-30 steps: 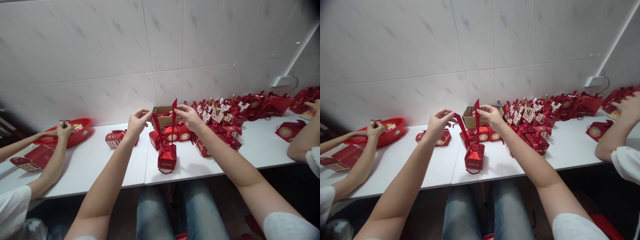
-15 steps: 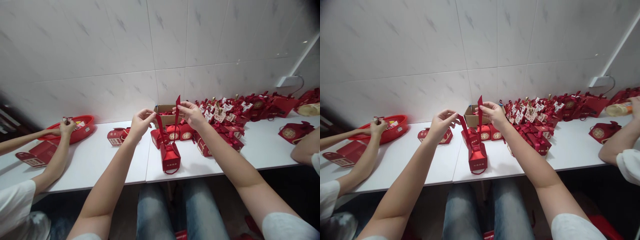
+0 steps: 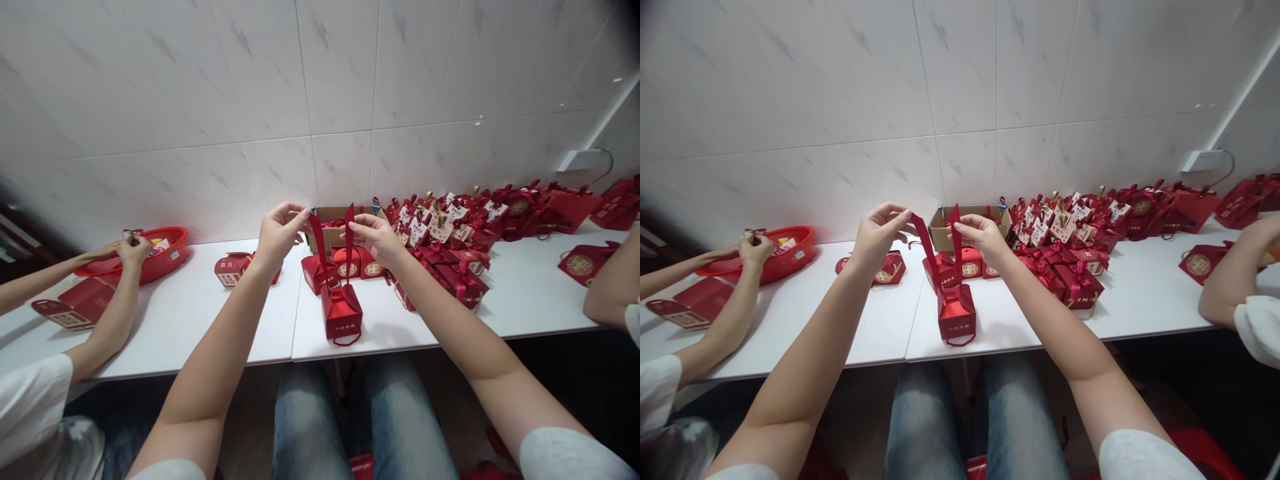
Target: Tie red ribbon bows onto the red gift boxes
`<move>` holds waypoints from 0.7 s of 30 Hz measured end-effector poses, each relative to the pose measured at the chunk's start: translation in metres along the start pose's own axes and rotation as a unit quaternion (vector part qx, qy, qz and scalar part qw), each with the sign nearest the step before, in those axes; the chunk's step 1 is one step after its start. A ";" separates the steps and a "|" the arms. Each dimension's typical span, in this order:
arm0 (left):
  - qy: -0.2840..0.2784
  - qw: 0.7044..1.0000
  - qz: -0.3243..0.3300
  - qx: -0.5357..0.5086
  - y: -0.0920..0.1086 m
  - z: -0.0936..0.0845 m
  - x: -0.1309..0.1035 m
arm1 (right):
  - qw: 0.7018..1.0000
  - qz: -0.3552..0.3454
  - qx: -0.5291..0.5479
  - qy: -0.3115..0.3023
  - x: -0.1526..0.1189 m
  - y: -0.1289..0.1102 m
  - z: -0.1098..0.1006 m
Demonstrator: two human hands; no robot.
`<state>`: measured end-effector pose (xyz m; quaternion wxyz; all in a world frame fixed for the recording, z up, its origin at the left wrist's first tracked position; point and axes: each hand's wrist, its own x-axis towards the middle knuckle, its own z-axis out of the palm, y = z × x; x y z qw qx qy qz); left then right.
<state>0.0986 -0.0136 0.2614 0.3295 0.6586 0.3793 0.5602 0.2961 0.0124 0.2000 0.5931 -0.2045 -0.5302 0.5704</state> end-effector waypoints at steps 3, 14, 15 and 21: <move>0.007 1.000 0.015 -0.005 0.000 0.003 0.003 | 1.000 0.002 0.005 -0.001 -0.001 0.002 0.003; 0.007 0.998 0.050 -0.032 -0.014 0.008 0.010 | 0.998 -0.023 0.007 0.054 -0.004 0.003 0.012; -0.007 0.998 0.048 -0.036 -0.015 0.009 0.010 | 0.997 -0.031 0.006 0.065 -0.005 0.004 0.012; -0.041 0.997 0.066 -0.023 -0.015 0.012 0.008 | 0.992 -0.065 -0.015 0.109 -0.005 0.006 0.016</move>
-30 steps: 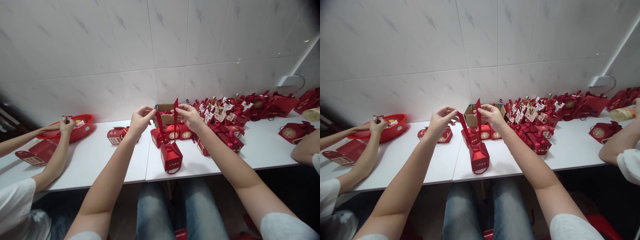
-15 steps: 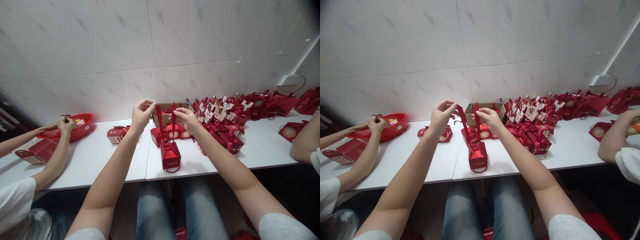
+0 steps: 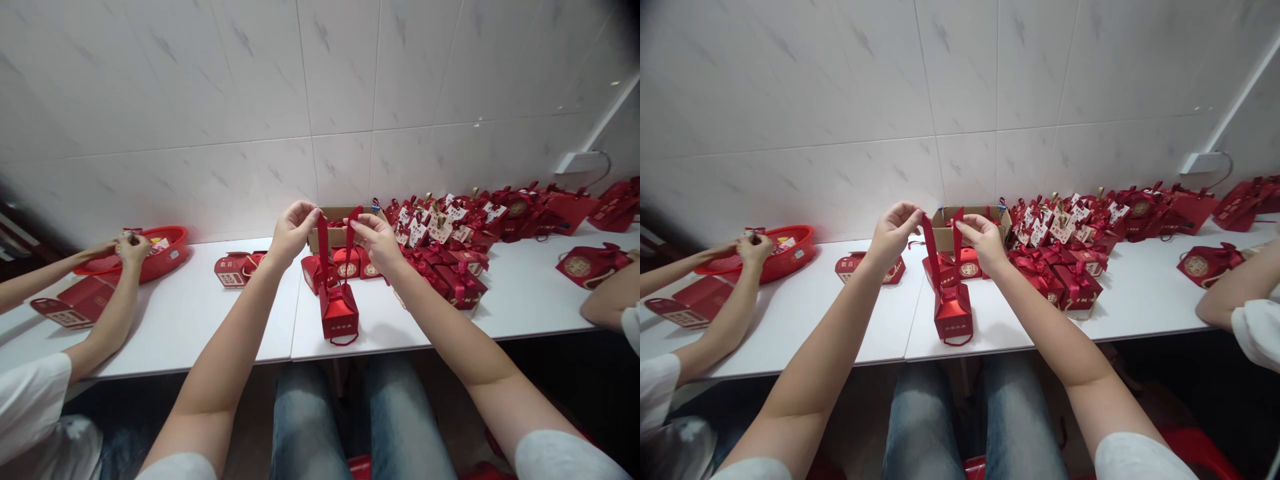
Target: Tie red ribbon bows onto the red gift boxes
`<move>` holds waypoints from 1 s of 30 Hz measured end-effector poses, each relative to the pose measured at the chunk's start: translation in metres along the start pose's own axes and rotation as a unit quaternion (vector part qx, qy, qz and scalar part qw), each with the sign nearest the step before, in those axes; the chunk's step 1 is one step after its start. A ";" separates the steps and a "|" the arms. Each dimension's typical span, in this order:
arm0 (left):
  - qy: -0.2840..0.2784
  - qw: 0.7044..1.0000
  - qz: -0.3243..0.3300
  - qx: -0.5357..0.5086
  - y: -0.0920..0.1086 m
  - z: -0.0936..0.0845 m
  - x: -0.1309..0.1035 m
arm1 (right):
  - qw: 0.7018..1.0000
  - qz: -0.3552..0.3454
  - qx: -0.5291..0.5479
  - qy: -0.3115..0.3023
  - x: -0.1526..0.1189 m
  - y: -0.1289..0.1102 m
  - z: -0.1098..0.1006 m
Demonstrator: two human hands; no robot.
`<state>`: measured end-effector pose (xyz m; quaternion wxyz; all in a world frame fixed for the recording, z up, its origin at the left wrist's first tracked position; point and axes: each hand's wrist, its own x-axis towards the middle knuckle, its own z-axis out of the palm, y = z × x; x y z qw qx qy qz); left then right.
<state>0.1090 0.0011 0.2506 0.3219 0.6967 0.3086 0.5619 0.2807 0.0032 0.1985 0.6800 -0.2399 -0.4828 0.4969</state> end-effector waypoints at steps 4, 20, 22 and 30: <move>0.048 0.998 0.008 0.028 -0.001 0.000 0.000 | 1.000 0.016 -0.006 0.016 0.001 0.000 0.002; 0.087 0.995 0.011 0.055 0.001 -0.001 -0.004 | 1.000 0.017 0.003 -0.005 0.002 0.000 0.004; 0.088 0.994 0.013 0.057 0.002 0.000 -0.004 | 1.000 0.016 -0.008 -0.023 0.002 0.001 0.005; 0.020 0.990 0.035 0.132 0.009 0.005 -0.003 | 0.979 0.036 -0.130 -0.154 -0.001 -0.002 0.013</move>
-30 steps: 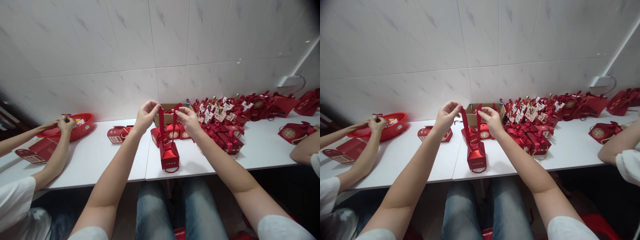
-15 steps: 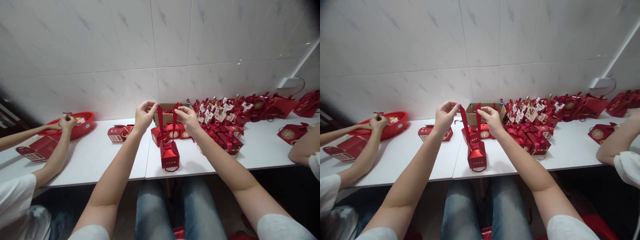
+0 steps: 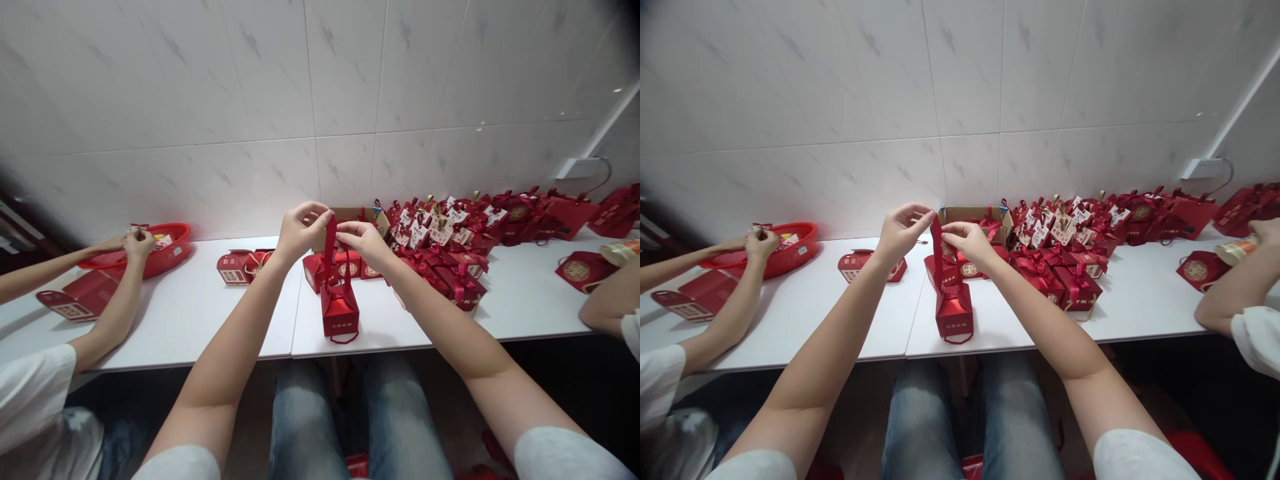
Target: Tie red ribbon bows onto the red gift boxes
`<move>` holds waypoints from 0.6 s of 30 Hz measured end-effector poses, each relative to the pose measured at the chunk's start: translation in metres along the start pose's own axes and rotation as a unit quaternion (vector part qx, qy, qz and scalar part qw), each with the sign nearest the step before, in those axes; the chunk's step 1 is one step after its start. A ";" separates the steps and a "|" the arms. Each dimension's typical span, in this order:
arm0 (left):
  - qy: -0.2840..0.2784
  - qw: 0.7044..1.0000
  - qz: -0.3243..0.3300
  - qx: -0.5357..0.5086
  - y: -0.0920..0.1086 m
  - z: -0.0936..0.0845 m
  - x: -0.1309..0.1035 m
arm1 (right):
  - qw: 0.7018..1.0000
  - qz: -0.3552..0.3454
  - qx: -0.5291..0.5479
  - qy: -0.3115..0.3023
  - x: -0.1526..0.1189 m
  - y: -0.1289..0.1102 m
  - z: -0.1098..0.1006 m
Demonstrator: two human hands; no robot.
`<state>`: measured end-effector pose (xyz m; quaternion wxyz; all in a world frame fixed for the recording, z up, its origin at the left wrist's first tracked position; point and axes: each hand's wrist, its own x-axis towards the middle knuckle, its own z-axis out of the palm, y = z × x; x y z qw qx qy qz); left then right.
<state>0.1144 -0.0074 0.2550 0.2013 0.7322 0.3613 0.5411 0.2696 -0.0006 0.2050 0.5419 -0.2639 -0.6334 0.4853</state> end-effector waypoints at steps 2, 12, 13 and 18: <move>-0.007 0.999 0.029 0.030 0.000 0.001 0.001 | 0.999 -0.003 -0.016 -0.043 -0.002 -0.004 0.002; -0.056 0.998 -0.034 0.023 -0.006 -0.003 -0.006 | 0.997 0.041 0.061 -0.013 -0.001 -0.004 0.001; -0.060 0.997 -0.037 0.025 -0.007 -0.004 -0.007 | 0.996 0.050 0.066 -0.010 -0.001 -0.004 0.000; -0.016 0.998 0.042 0.053 -0.011 -0.004 -0.013 | 0.983 0.128 0.131 -0.005 -0.001 -0.002 -0.008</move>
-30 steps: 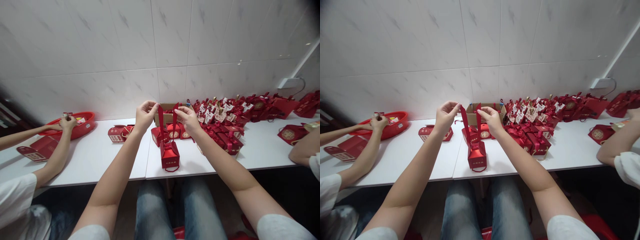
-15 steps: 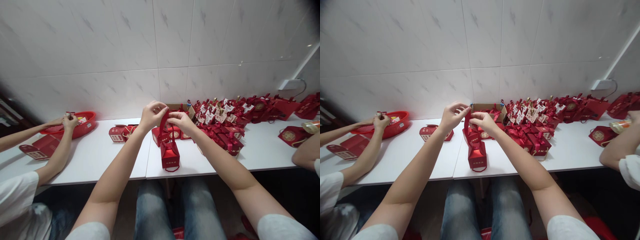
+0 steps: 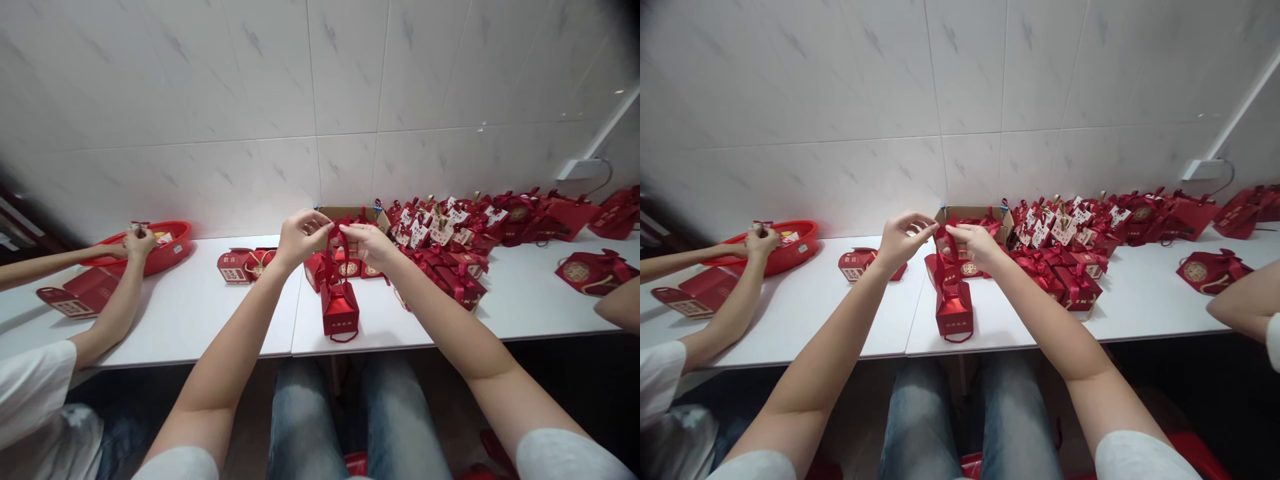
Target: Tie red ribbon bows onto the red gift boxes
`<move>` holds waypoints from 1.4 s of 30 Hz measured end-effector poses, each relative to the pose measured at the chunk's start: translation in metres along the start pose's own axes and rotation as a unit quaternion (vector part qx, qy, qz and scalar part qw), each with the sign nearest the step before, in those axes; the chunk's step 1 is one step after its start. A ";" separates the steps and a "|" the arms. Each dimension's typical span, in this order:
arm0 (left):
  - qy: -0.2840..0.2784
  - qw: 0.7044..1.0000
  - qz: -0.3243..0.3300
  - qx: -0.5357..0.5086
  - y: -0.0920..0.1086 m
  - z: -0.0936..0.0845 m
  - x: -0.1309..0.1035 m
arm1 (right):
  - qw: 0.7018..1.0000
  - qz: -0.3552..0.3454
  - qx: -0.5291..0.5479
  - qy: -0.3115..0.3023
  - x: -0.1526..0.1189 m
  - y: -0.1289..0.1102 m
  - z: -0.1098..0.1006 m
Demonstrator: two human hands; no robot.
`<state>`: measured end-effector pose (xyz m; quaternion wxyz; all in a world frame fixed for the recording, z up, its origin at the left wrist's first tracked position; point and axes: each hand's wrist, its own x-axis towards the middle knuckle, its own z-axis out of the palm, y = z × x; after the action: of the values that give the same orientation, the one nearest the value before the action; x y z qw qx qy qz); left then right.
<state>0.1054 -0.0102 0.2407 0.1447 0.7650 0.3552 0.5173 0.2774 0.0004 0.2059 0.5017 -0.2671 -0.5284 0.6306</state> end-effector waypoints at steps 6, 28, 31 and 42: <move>-0.099 0.983 0.133 0.077 -0.010 -0.003 -0.018 | 0.999 0.019 -0.015 -0.048 0.002 -0.001 -0.013; -0.204 0.953 -0.175 -0.143 -0.035 0.020 -0.015 | 0.694 -0.356 -0.612 -0.131 -0.008 0.001 -0.027; -0.230 0.943 -0.195 -0.143 -0.041 0.021 -0.015 | 0.645 -0.394 -0.642 -0.126 -0.007 0.002 -0.027; -0.189 0.963 -0.181 -0.067 -0.034 0.022 -0.017 | 0.695 -0.429 -0.571 -0.083 -0.003 0.012 -0.029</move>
<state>0.1079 0.0053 0.2003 0.3516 0.7602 0.4182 0.3515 0.2991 0.0095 0.1853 0.4232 -0.1933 -0.8834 -0.0562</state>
